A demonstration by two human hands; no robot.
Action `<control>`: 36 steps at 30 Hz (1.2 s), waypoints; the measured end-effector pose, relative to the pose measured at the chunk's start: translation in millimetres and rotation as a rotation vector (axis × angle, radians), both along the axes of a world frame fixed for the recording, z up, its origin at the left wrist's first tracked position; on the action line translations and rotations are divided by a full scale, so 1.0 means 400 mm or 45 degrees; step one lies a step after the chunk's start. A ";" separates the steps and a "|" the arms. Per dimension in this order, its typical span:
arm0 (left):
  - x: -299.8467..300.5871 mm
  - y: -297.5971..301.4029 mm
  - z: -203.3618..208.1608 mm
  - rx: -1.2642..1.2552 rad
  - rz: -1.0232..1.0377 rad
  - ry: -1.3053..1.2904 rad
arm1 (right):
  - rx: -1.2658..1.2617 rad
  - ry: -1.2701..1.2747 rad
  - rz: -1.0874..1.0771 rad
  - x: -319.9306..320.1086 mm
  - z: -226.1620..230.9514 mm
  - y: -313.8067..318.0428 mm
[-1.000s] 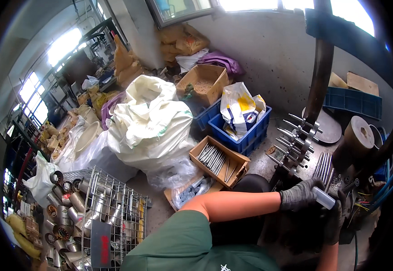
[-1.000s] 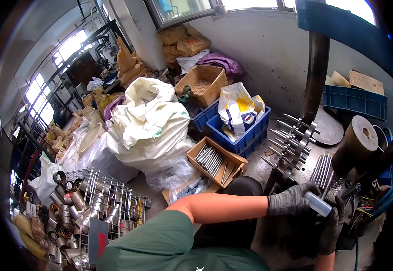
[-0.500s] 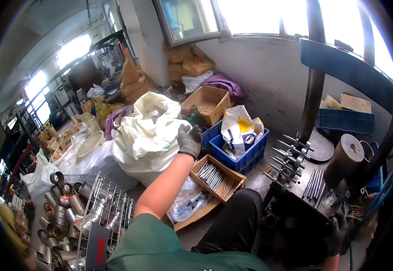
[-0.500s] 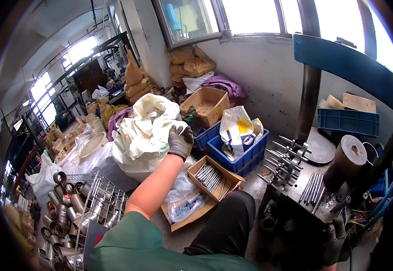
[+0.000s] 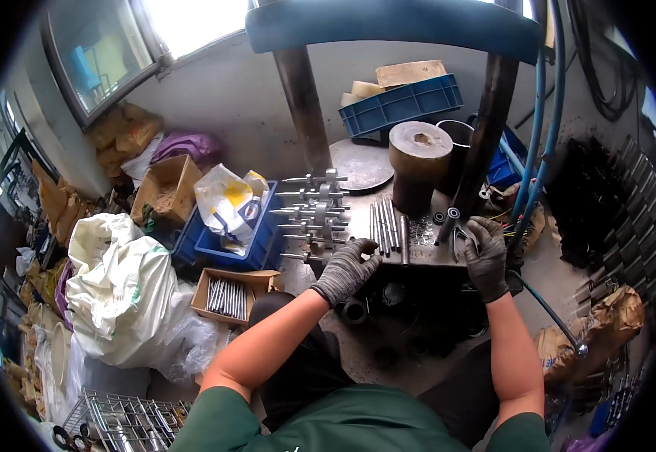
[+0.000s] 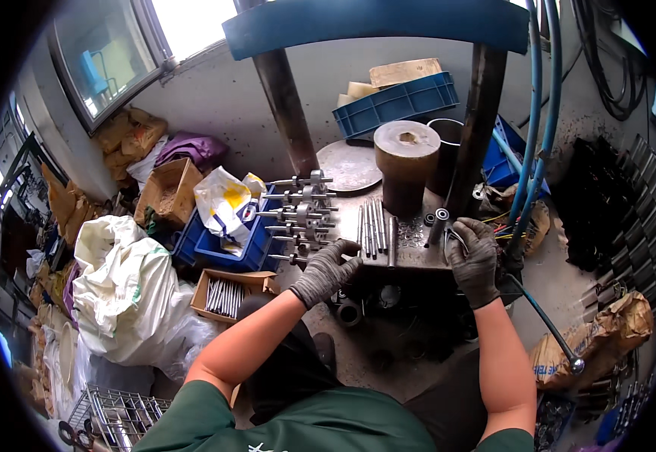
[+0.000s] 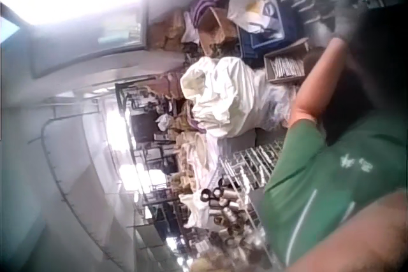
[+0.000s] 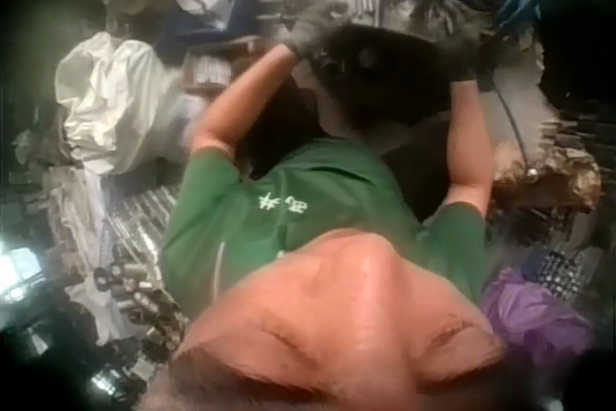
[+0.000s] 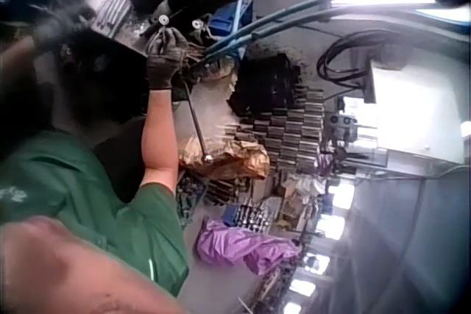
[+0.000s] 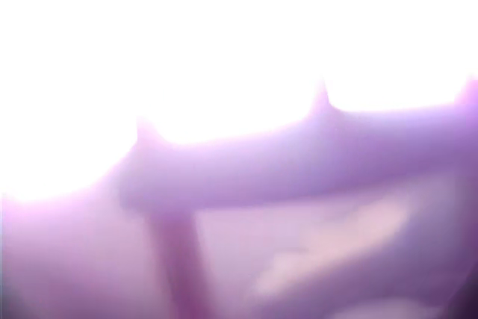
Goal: The person inserts metal pins into a circular component and uses a manual press machine to push them in. They repeat the process for several units, placing finished parts into a blue crate.
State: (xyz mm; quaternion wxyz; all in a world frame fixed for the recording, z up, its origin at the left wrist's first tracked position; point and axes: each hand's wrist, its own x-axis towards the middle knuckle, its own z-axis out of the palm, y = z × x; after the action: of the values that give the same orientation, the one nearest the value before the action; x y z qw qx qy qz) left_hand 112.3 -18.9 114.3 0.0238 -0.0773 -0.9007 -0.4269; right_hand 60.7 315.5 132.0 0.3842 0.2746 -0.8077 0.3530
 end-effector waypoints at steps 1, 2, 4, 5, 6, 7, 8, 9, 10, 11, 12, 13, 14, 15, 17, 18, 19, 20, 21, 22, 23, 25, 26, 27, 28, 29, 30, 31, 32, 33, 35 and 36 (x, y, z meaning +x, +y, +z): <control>-0.007 0.035 0.011 -0.428 0.026 0.111 | 0.024 0.003 -0.067 -0.011 -0.002 0.003; -0.009 0.066 0.016 -0.528 0.070 0.064 | 0.056 -0.016 -0.106 -0.020 -0.004 0.008; -0.014 0.086 -0.002 -0.674 0.078 0.063 | 0.084 -0.044 -0.153 -0.038 -0.008 0.001; -0.019 0.094 -0.004 -0.772 0.066 0.063 | 0.107 -0.041 -0.176 -0.049 -0.011 0.000; -0.018 0.095 -0.007 -0.826 0.059 0.016 | 0.130 -0.039 -0.191 -0.060 -0.017 -0.007; -0.014 0.099 -0.013 -0.815 0.070 0.046 | 0.141 -0.067 -0.216 -0.069 -0.025 -0.010; -0.022 0.100 -0.022 -0.814 0.084 0.065 | 0.136 -0.090 -0.222 -0.086 -0.042 -0.010; -0.028 0.096 -0.031 -0.816 0.104 0.081 | 0.128 -0.114 -0.222 -0.100 -0.054 -0.015; -0.030 0.092 -0.040 -0.808 0.103 0.136 | 0.125 -0.135 -0.225 -0.110 -0.061 -0.017; -0.040 0.087 -0.057 -0.856 0.096 0.108 | 0.098 -0.145 -0.217 -0.119 -0.069 -0.021; -0.043 0.080 -0.070 -0.821 0.090 0.130 | 0.087 -0.143 -0.204 -0.124 -0.068 -0.028; -0.045 0.075 -0.083 -0.784 0.086 0.152 | 0.076 -0.141 -0.190 -0.126 -0.065 -0.034; -0.042 0.074 -0.096 -0.753 0.110 0.169 | 0.092 -0.141 -0.191 -0.129 -0.063 -0.037; -0.037 0.075 -0.109 -0.720 0.134 0.188 | 0.110 -0.140 -0.191 -0.130 -0.060 -0.039; -0.032 0.075 -0.133 -0.445 0.224 0.152 | 0.137 -0.155 -0.186 -0.126 -0.060 -0.040; -0.031 0.074 -0.131 -0.207 0.290 0.101 | 0.142 -0.168 -0.179 -0.124 -0.061 -0.042; -0.029 0.074 -0.129 0.031 0.356 0.049 | 0.146 -0.181 -0.172 -0.123 -0.060 -0.044; -0.018 0.076 -0.127 0.743 0.432 -0.277 | 0.138 -0.164 -0.160 -0.121 -0.056 -0.046; -0.017 0.072 -0.119 1.082 0.445 -0.384 | 0.129 -0.161 -0.162 -0.119 -0.055 -0.043; -0.016 0.071 -0.105 1.271 0.482 -0.530 | 0.120 -0.158 -0.162 -0.119 -0.055 -0.043; -0.017 0.067 -0.098 1.459 0.519 -0.679 | 0.111 -0.156 -0.162 -0.119 -0.058 -0.043; -0.024 0.049 -0.122 1.657 0.343 -0.834 | 0.070 -0.137 -0.140 -0.121 -0.060 -0.047; -0.022 0.048 -0.134 1.761 0.273 -0.852 | 0.038 -0.122 -0.126 -0.119 -0.060 -0.052; -0.022 0.060 -0.125 1.862 0.185 -0.874 | 0.007 -0.099 -0.127 -0.115 -0.050 -0.045; -0.005 0.072 -0.097 1.840 0.112 -0.830 | -0.034 -0.082 -0.136 -0.107 -0.047 -0.045; 0.008 0.090 -0.076 1.787 0.037 -0.803 | -0.196 -0.178 -0.075 -0.096 -0.049 -0.047; 0.022 0.109 -0.051 1.730 -0.040 -0.765 | -0.360 -0.266 -0.009 -0.081 -0.045 -0.056; 0.034 0.117 -0.040 1.675 -0.110 -0.731 | -0.523 -0.360 0.058 -0.062 -0.041 -0.074; 0.045 0.119 -0.036 1.569 -0.227 -0.761 | -0.839 -0.536 0.300 -0.030 -0.031 -0.095; 0.055 0.133 -0.032 1.487 -0.301 -0.818 | -1.021 -0.740 0.354 0.002 -0.021 -0.098; 0.080 0.152 -0.048 1.484 -0.480 -0.887 | -1.396 -1.179 0.482 0.046 -0.025 -0.116; 0.087 0.162 -0.055 1.427 -0.536 -0.947 | -1.445 -1.262 0.517 0.066 -0.020 -0.128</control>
State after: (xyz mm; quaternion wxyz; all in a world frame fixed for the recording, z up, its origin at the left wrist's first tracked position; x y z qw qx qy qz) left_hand 147.2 45.9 92.5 -0.3326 -0.0749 -0.4594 -0.8202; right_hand 87.3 264.4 123.8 -0.0119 -0.0113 -0.5150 0.8570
